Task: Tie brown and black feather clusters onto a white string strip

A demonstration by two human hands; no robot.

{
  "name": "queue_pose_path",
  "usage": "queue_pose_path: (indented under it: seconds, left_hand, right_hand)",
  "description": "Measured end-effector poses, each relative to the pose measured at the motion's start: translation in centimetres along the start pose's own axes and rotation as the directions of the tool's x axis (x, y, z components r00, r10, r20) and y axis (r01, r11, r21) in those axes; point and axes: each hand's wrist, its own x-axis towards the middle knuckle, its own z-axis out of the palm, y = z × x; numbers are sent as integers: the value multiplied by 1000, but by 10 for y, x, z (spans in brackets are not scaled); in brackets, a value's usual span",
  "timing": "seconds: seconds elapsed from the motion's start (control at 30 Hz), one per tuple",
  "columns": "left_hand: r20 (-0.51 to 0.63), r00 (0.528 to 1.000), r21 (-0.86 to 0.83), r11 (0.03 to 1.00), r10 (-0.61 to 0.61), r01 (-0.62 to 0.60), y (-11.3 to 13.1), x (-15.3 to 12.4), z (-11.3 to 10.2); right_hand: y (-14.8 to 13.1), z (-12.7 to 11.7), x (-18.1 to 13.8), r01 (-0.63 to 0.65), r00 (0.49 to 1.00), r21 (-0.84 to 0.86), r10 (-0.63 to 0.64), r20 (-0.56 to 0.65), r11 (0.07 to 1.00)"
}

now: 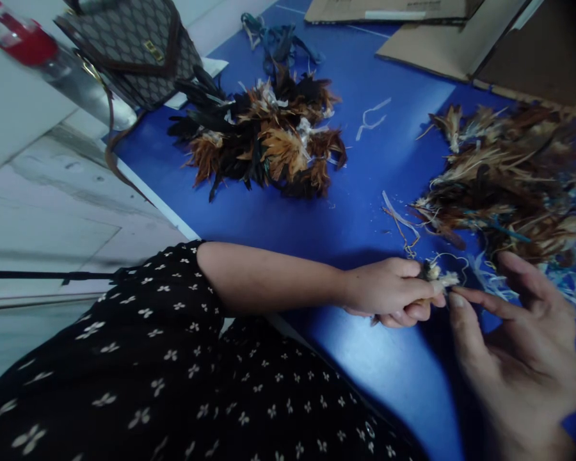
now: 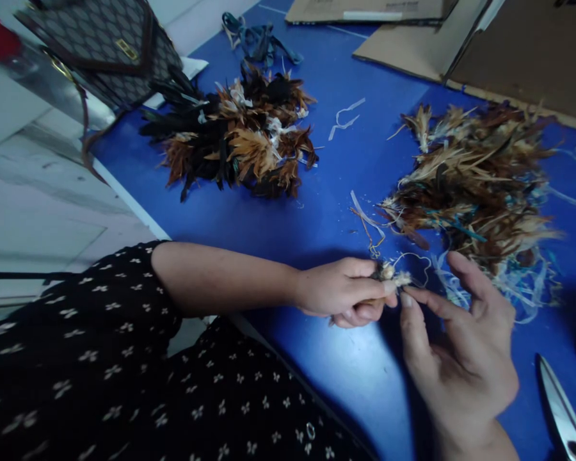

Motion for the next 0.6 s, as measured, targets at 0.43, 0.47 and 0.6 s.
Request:
queue_pose_path:
  seconds: [0.43, 0.47, 0.6]
  left_hand:
    - [4, 988, 186, 971, -153, 149, 3, -2, -2]
    - [14, 988, 218, 965, -154, 147, 3, -3, -2]
    - [64, 988, 287, 951, -143, 119, 0, -2, -7]
  right_hand:
    - [2, -4, 4, 245, 961, -103, -227, 160, 964]
    - [3, -4, 3, 237, 961, -101, -217, 172, 966]
    - [8, -4, 0, 195, 960, -79, -174, 221, 978]
